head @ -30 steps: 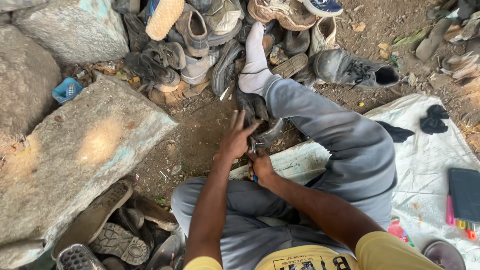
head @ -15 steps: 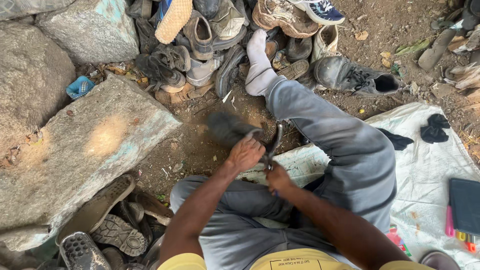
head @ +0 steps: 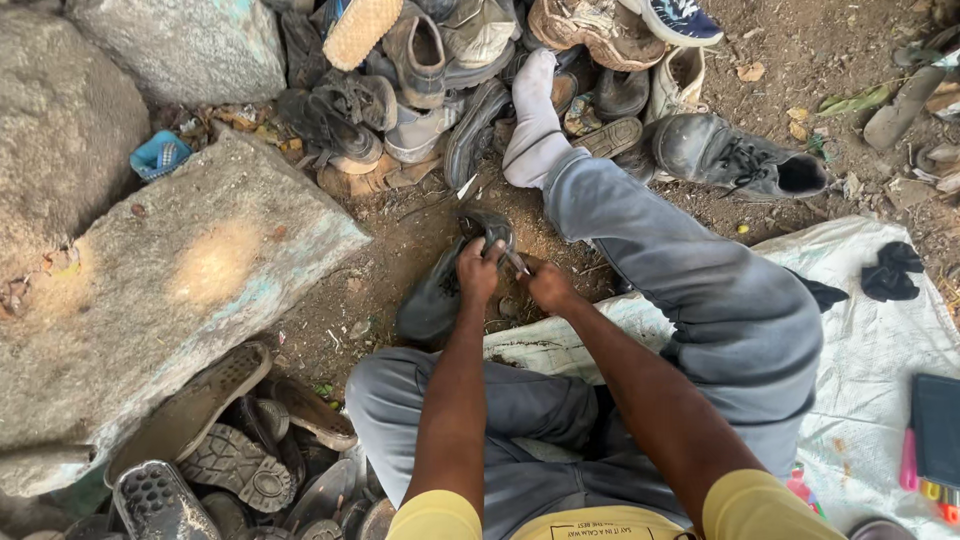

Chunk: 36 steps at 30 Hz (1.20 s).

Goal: The person sits on the ground and uses a knife to scrape and separate the sole from the upper of a dark shoe. They repeatedly pry and cut along the seam, then switch to a white sneaker and perform similar scraping and prying actions.

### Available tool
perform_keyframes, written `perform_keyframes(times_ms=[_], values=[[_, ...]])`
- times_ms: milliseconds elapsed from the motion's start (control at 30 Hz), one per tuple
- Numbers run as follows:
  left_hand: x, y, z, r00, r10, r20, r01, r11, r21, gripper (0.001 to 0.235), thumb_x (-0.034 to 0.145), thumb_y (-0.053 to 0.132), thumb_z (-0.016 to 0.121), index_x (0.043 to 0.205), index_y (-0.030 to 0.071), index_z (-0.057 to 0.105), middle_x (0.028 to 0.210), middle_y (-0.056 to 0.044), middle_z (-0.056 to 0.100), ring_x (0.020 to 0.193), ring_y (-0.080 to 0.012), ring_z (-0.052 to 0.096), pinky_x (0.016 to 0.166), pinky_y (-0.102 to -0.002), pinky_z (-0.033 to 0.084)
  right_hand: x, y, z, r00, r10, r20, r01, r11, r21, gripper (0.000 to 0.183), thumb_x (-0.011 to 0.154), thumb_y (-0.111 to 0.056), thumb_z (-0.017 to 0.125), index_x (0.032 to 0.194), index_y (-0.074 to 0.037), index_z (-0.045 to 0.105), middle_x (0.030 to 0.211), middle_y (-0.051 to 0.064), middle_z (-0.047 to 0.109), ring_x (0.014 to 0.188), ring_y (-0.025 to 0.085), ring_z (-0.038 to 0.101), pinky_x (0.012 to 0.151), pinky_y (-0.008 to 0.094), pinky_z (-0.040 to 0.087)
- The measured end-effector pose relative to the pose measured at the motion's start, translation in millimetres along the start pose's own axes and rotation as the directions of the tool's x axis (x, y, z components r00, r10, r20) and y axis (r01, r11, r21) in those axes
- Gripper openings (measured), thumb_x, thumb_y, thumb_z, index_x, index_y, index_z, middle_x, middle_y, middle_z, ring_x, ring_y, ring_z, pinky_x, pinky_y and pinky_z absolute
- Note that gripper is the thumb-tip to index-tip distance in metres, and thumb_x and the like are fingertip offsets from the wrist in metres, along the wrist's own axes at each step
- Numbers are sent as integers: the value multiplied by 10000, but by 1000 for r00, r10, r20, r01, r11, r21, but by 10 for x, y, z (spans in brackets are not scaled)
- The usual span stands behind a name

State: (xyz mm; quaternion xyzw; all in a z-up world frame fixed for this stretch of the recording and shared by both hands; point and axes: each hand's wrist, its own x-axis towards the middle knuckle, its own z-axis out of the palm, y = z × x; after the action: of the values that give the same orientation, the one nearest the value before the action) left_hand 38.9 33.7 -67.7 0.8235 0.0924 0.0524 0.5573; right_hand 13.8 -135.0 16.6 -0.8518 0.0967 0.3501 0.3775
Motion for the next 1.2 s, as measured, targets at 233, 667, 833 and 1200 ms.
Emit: perform_keyframes(times_ms=[233, 667, 833, 1200], values=[[63, 75, -73, 998, 27, -56, -39, 970, -241, 320, 903, 283, 760, 967, -28, 715, 783, -145, 695, 691, -224, 591, 680, -387, 504, 344, 138, 98, 998, -41, -39, 38, 996, -86, 477, 997, -341, 547, 1446, -179, 518, 979, 216, 712, 761, 393, 707, 723, 522, 584], [67, -66, -21, 974, -223, 45, 195, 713, -674, 107, 948, 65, 775, 888, -2, 715, 790, 58, 619, 676, -56, 465, 595, -251, 382, 53, -119, 361, 991, -88, -101, 94, 994, 57, 379, 1043, -326, 498, 1301, -74, 615, 900, 257, 730, 774, 451, 723, 702, 545, 586], [48, -109, -54, 968, -251, -21, 127, 559, -820, 51, 895, 39, 763, 939, 25, 742, 846, 31, 695, 714, -73, 588, 657, -237, 475, -371, 107, 663, 941, -250, -226, 242, 968, -63, 487, 984, -267, 567, 1402, -22, 522, 884, 376, 679, 838, 558, 646, 760, 609, 508], [130, -579, -57, 897, -437, 74, 219, 293, -931, 106, 869, 72, 731, 958, 16, 714, 942, -15, 715, 829, -166, 678, 735, -336, 532, -424, 241, 943, 960, -177, -218, 182, 983, 4, 568, 959, -277, 553, 1481, -77, 451, 964, 348, 677, 927, 547, 655, 817, 601, 520]])
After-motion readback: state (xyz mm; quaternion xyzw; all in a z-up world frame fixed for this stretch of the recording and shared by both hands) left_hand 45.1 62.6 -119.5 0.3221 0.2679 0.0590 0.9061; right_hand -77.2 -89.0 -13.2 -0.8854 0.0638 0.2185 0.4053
